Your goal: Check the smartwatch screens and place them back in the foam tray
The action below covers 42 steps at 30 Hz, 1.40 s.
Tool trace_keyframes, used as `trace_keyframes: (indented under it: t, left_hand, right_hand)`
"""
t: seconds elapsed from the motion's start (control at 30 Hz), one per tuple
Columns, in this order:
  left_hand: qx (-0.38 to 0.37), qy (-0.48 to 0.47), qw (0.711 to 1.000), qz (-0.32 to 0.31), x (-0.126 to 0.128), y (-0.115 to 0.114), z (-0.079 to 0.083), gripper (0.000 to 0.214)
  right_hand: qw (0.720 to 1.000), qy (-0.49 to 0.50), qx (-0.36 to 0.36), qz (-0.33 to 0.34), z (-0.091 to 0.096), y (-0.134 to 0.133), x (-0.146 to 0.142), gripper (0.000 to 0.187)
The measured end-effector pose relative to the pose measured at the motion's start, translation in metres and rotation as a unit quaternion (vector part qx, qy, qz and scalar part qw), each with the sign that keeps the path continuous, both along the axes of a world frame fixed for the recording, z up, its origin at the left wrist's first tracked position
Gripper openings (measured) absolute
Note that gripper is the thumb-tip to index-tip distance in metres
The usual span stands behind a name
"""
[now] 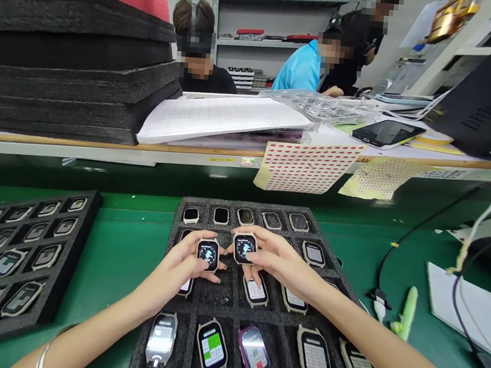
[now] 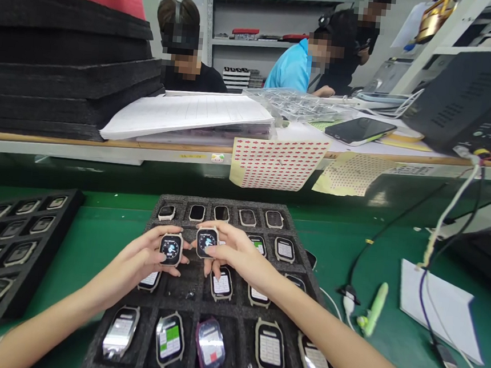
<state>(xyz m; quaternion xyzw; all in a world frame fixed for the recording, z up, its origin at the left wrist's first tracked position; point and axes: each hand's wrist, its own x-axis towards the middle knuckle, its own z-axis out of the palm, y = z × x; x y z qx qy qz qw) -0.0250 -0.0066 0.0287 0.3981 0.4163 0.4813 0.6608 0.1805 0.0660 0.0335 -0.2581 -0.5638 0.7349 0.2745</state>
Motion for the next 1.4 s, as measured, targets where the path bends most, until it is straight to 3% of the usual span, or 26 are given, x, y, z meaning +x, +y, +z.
trace_keyframes:
  t: [0.17, 0.67, 0.9, 1.0, 1.07, 1.2, 1.27, 1.4]
  left_hand:
    - [0.017, 0.011, 1.000, -0.019, -0.002, 0.000, -0.001, 0.036]
    - [0.039, 0.056, 0.997, -0.029, 0.000, 0.000, -0.001, 0.031]
    - [0.064, 0.068, 0.996, -0.006, -0.007, 0.003, -0.002, 0.030]
    - [0.078, 0.067, 0.995, 0.008, -0.013, 0.003, -0.002, 0.030]
    - [0.088, 0.060, 0.994, 0.004, -0.015, 0.003, -0.003, 0.030]
    - [0.088, 0.039, 0.995, -0.018, -0.012, 0.001, -0.001, 0.026]
    - [0.088, 0.031, 0.995, -0.029, -0.010, 0.000, 0.000, 0.024]
    - [0.077, 0.025, 0.996, -0.029, -0.008, -0.001, 0.000, 0.024]
  right_hand:
    - [1.000, -0.011, 0.015, -0.017, -0.002, -0.002, 0.001, 0.054]
    - [0.998, -0.039, 0.048, -0.031, -0.001, -0.009, 0.002, 0.051]
    - [0.996, -0.047, 0.077, 0.025, 0.004, -0.008, 0.002, 0.076]
    - [0.987, -0.103, 0.119, 0.031, 0.004, 0.005, 0.000, 0.070]
    - [0.962, -0.174, 0.209, 0.023, 0.001, 0.017, -0.003, 0.059]
    - [0.852, -0.274, 0.445, 0.004, -0.011, 0.037, -0.015, 0.044]
    - [0.817, -0.278, 0.504, 0.024, -0.017, 0.040, -0.021, 0.044]
    - [0.781, -0.301, 0.544, 0.060, -0.019, 0.037, -0.025, 0.051]
